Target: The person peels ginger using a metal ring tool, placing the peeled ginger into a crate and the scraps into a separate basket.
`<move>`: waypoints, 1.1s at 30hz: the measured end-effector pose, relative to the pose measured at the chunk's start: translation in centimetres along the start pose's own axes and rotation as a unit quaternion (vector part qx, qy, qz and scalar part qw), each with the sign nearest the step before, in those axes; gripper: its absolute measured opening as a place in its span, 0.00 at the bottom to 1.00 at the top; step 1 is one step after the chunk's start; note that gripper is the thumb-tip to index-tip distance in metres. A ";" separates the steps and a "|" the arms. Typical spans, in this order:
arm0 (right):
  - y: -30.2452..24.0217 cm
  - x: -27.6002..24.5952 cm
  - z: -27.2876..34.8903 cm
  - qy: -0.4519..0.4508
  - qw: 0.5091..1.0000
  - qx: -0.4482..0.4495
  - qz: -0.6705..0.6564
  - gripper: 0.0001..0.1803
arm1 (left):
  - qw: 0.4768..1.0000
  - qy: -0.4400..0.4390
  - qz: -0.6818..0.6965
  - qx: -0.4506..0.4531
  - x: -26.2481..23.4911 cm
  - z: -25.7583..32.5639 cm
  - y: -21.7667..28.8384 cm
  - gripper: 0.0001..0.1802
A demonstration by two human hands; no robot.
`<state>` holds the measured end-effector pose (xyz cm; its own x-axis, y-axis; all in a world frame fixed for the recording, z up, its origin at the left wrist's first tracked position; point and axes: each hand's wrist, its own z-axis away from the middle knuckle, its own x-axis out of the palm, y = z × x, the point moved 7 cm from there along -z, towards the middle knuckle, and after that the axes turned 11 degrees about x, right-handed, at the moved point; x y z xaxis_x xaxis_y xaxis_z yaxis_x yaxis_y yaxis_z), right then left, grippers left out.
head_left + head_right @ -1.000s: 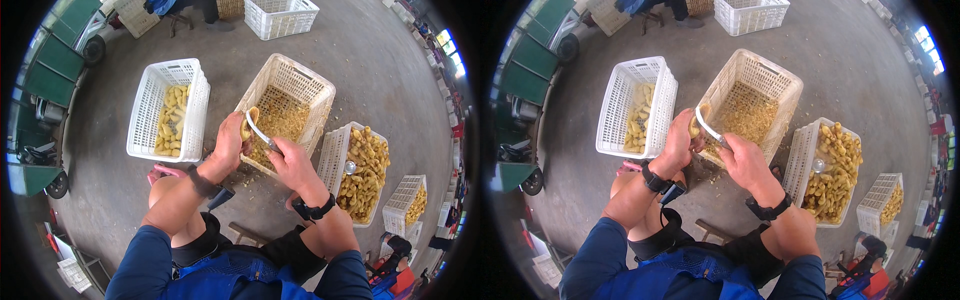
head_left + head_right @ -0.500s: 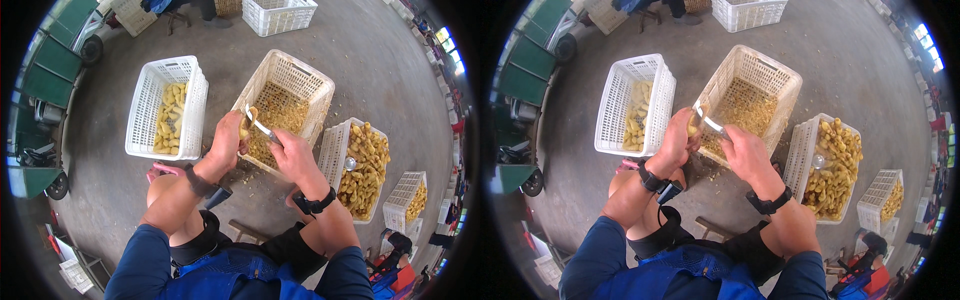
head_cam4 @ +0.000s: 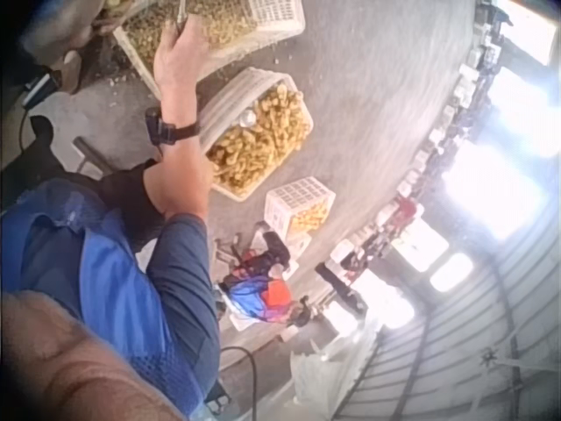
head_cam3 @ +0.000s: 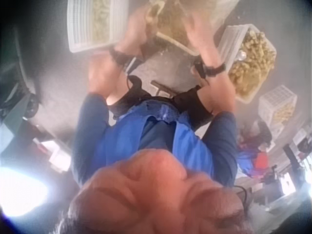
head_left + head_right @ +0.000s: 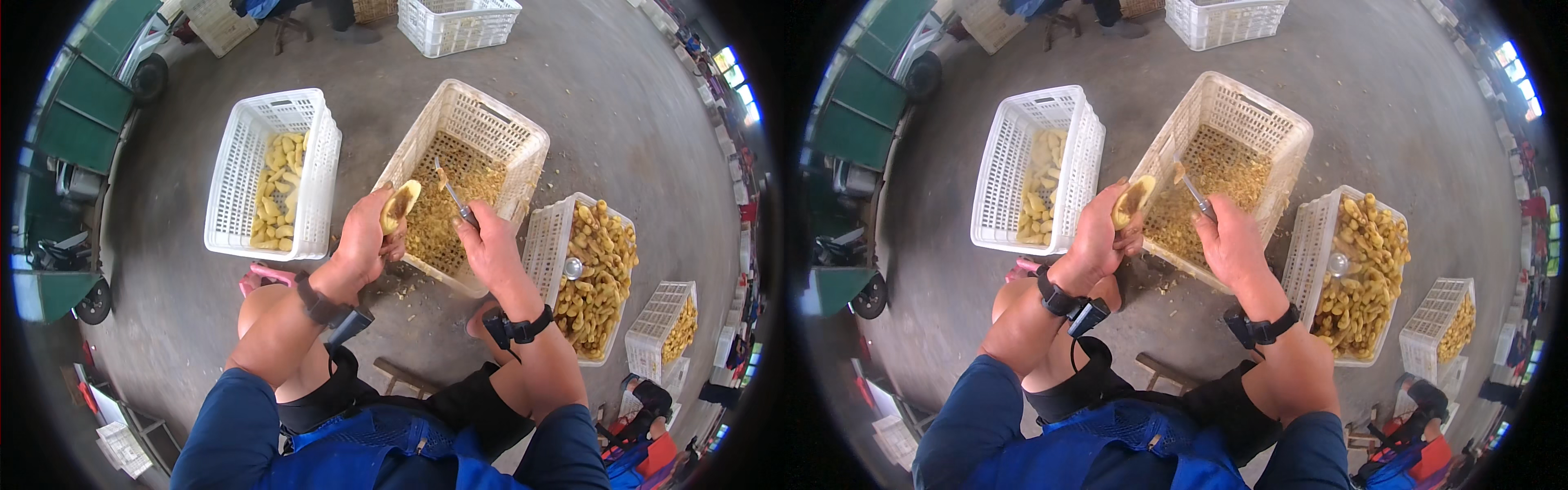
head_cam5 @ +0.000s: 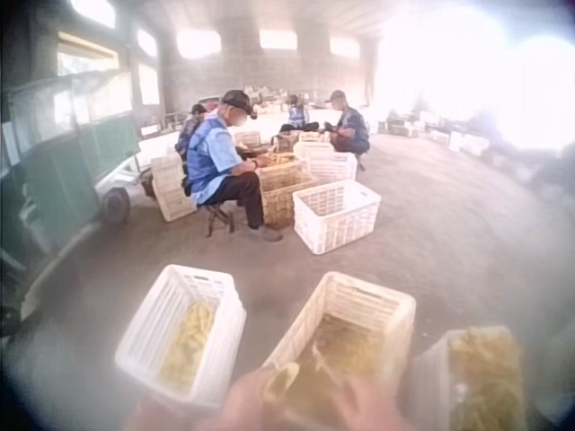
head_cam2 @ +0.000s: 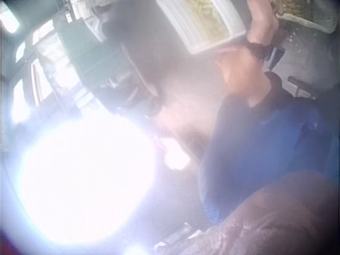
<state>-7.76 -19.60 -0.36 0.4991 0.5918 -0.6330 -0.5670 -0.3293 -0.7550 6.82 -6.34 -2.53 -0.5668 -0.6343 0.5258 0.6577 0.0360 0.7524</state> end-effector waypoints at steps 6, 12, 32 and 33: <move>-1.7 0.0 0.9 0.040 0.995 -0.070 -0.066 0.11 | 0.999 -0.025 0.036 -0.019 0.4 -0.2 0.4 0.19; -0.6 1.2 1.4 -0.060 0.947 0.075 -0.306 0.09 | 0.994 -0.077 -0.044 -0.063 1.2 0.3 -0.7 0.18; 1.0 3.5 1.9 -0.159 0.734 0.256 -0.609 0.08 | 0.988 -0.136 0.013 0.066 2.6 -0.3 -1.7 0.26; 0.7 3.5 2.1 -0.169 0.744 0.249 -0.597 0.08 | 0.988 -0.131 -0.001 0.081 2.4 -0.5 -1.7 0.26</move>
<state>-7.77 -16.16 -2.74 0.6971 0.4219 0.5796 -0.0663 0.8430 -0.5338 4.59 -8.31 -2.73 -0.6910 -0.4132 0.5931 0.5802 0.1724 0.7960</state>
